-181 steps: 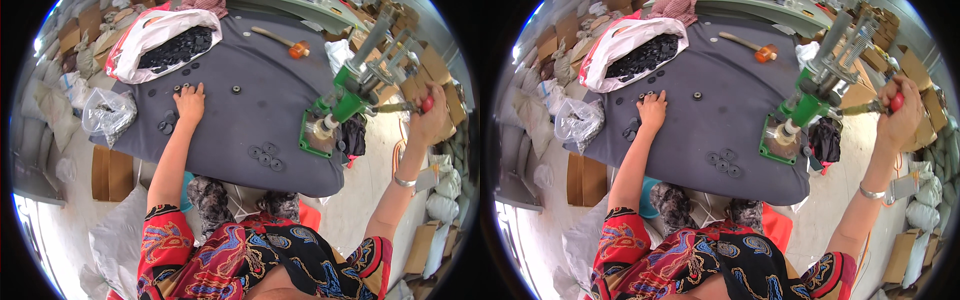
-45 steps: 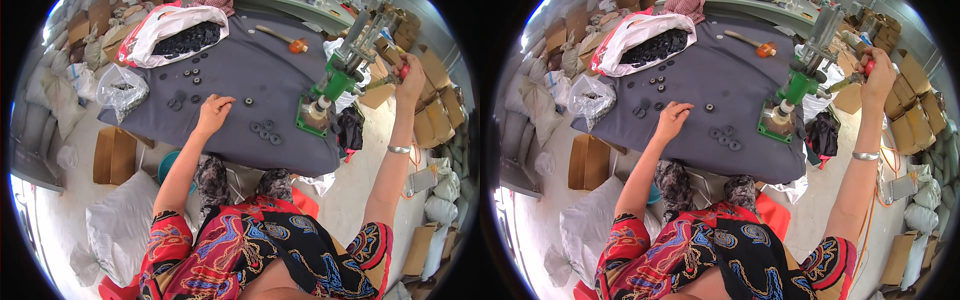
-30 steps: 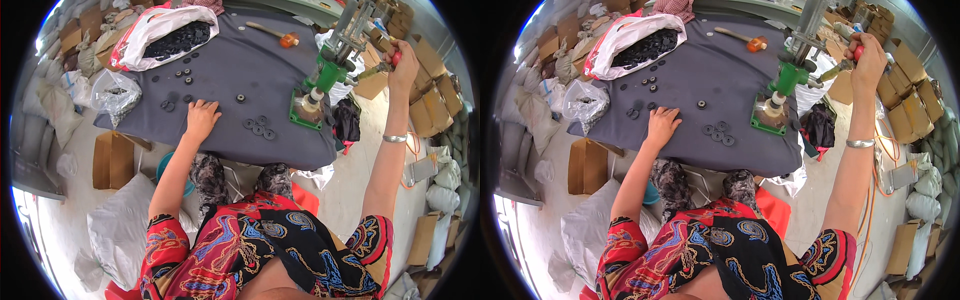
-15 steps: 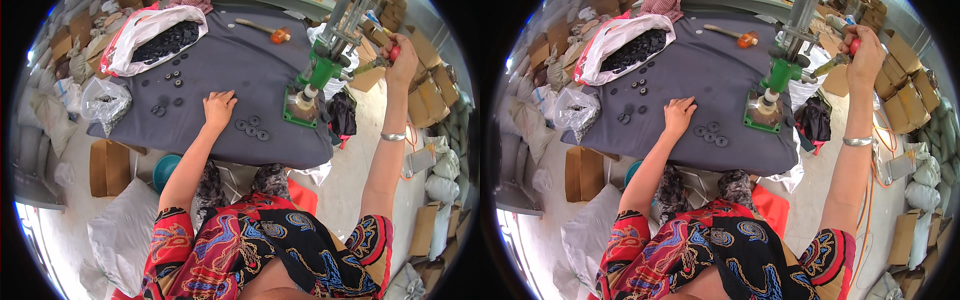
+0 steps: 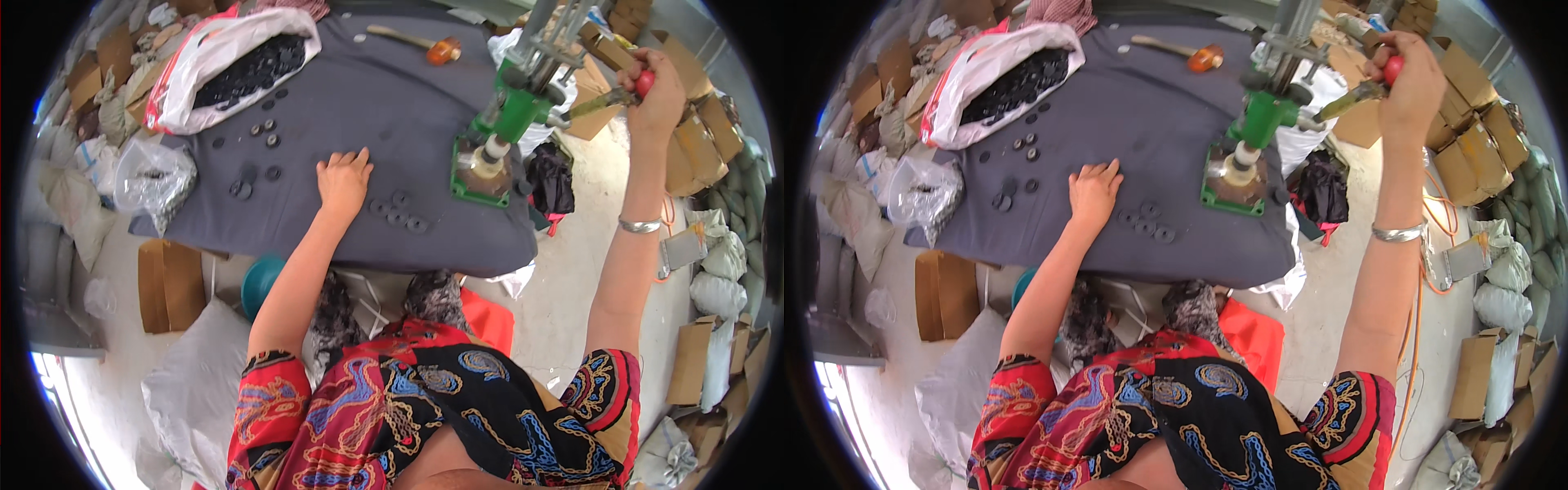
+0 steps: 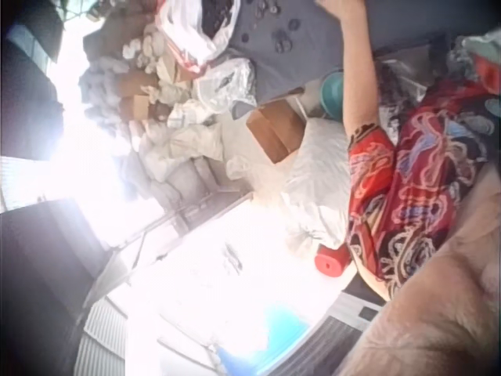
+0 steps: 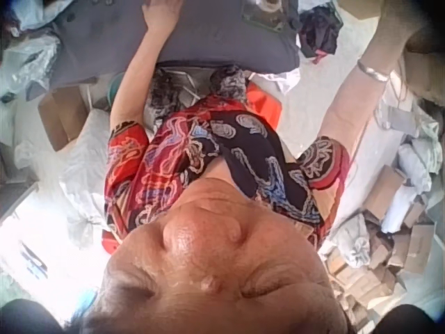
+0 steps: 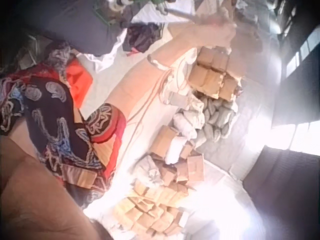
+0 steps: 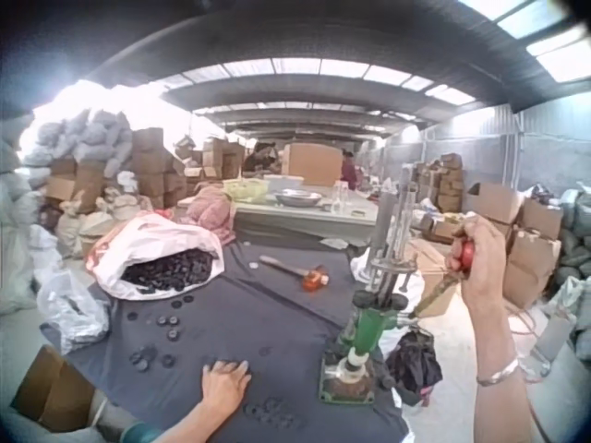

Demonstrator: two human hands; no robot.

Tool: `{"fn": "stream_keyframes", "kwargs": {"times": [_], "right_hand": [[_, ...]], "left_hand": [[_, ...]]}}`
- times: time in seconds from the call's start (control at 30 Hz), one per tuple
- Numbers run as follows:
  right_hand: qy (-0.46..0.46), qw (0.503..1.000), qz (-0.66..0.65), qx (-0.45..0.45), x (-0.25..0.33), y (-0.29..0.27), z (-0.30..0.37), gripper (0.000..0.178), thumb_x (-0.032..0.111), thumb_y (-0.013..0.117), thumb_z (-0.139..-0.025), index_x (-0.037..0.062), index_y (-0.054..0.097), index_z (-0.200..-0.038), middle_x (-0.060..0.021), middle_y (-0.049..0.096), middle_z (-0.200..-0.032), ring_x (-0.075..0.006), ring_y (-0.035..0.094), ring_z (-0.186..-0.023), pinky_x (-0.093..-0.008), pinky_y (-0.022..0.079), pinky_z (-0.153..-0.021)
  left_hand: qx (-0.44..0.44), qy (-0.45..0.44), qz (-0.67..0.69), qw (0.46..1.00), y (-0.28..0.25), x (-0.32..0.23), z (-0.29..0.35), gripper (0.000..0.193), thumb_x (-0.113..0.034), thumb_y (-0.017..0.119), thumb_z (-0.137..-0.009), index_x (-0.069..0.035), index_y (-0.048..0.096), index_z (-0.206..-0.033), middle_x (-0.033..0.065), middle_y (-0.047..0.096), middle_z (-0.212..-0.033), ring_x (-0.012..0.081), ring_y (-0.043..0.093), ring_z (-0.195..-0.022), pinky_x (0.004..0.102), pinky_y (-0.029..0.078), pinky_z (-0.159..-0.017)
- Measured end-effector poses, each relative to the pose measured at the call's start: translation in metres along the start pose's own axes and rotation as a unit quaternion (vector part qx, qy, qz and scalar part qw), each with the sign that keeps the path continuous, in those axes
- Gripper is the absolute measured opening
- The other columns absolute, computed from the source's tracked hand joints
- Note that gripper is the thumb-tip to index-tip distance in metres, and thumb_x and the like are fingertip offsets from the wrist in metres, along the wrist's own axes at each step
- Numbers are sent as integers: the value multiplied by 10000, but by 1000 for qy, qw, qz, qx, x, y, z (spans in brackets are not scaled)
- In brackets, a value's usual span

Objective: The person uses a green manual press to assemble small circular components, placing a black disc and a metal ring into the press and operating the lever. They then sort the finished items and additional black discs on the table.

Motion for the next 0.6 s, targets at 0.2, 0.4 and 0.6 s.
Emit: {"fn": "stream_keyframes", "kwargs": {"times": [0.2, 0.4, 0.6], "right_hand": [[-1, 1000, -13, 17, -3, 7, 2, 203, 120, 509, -879, -36, 602, -789, -67, 526, -591, -137, 483, -476, -259, 404, -450], [-11, 1000, -18, 14, -6, 11, 0, 218, 117, 506, -884, -46, 607, -779, -74, 540, -589, -132, 504, -490, -254, 393, -448], [-29, 1000, -7, 7, -5, 6, 2, 235, 150, 497, -882, 14, 573, -706, -41, 475, -488, -121, 447, -385, -252, 379, -378]], "left_hand": [[-25, 39, 1, 999, 1, 9, 5, 362, -182, 713, -779, -75, 671, -1122, 73, 682, -967, 243, 595, -941, 405, 418, -804], [-41, 32, 72, 996, 1, 11, -3, 369, -137, 727, -752, -56, 674, -1108, 97, 684, -951, 272, 613, -901, 420, 448, -778], [0, -9, 342, 940, -3, -90, -29, 595, -105, 752, -730, -37, 547, -1284, 180, 661, -986, 321, 632, -877, 393, 497, -783]]}}
Point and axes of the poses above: each hand's wrist, its own z-axis away from the middle knuckle, its own y-axis out of the palm, x = y × z, the point moved 3 cm from there along -z, towards the middle knuckle
